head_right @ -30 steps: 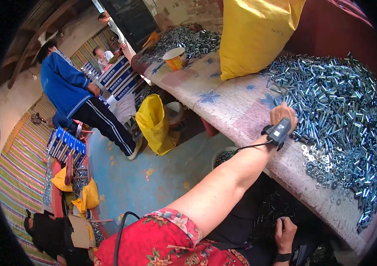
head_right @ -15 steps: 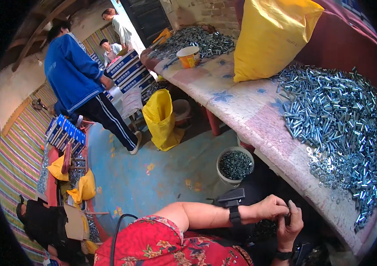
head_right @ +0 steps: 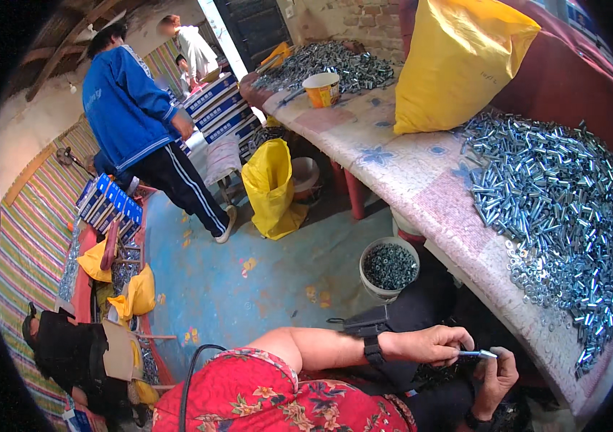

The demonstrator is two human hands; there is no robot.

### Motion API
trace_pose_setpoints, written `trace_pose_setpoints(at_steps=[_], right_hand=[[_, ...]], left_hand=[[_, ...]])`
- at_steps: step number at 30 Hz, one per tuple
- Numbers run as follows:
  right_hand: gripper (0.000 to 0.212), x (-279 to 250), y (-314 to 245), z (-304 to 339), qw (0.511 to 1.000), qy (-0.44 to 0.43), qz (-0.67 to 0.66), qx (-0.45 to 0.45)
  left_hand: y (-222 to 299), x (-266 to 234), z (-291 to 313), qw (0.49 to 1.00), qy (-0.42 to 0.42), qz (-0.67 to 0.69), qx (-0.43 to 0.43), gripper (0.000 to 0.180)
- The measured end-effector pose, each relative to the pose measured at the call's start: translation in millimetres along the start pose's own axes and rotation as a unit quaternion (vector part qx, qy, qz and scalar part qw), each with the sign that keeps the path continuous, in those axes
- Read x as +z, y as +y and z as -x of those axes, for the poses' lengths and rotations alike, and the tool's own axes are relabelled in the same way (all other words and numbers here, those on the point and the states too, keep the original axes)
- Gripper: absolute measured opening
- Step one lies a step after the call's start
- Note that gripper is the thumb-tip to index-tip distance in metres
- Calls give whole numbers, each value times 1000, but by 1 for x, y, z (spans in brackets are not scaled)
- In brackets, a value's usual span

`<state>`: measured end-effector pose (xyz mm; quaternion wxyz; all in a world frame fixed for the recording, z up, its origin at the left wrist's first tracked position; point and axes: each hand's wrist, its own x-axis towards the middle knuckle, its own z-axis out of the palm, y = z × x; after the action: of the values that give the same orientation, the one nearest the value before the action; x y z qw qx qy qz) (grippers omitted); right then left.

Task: Assembling bolts by adding washers and nuts to them.

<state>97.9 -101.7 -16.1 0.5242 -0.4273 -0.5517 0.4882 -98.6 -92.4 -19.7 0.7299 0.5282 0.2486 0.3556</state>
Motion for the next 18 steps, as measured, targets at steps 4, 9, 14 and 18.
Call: trace_pose_setpoints(at_steps=[4, 9, 14, 18], right_hand=[[7, 4, -6, 4, 999, -39, -24, 5], [5, 1, -16, 22, 989, -8, 142, 39], [10, 11, -11, 4, 993, -57, 75, 65], [11, 5, 4, 8, 992, -48, 117, -3]], left_hand=[[6, 9, 9, 999, 12, -36, 4, 21], [-1, 13, -9, 999, -7, -30, -21, 19], [15, 7, 0, 988, 70, -128, -44, 32], [-12, 11, -9, 965, 23, -260, 32, 42]])
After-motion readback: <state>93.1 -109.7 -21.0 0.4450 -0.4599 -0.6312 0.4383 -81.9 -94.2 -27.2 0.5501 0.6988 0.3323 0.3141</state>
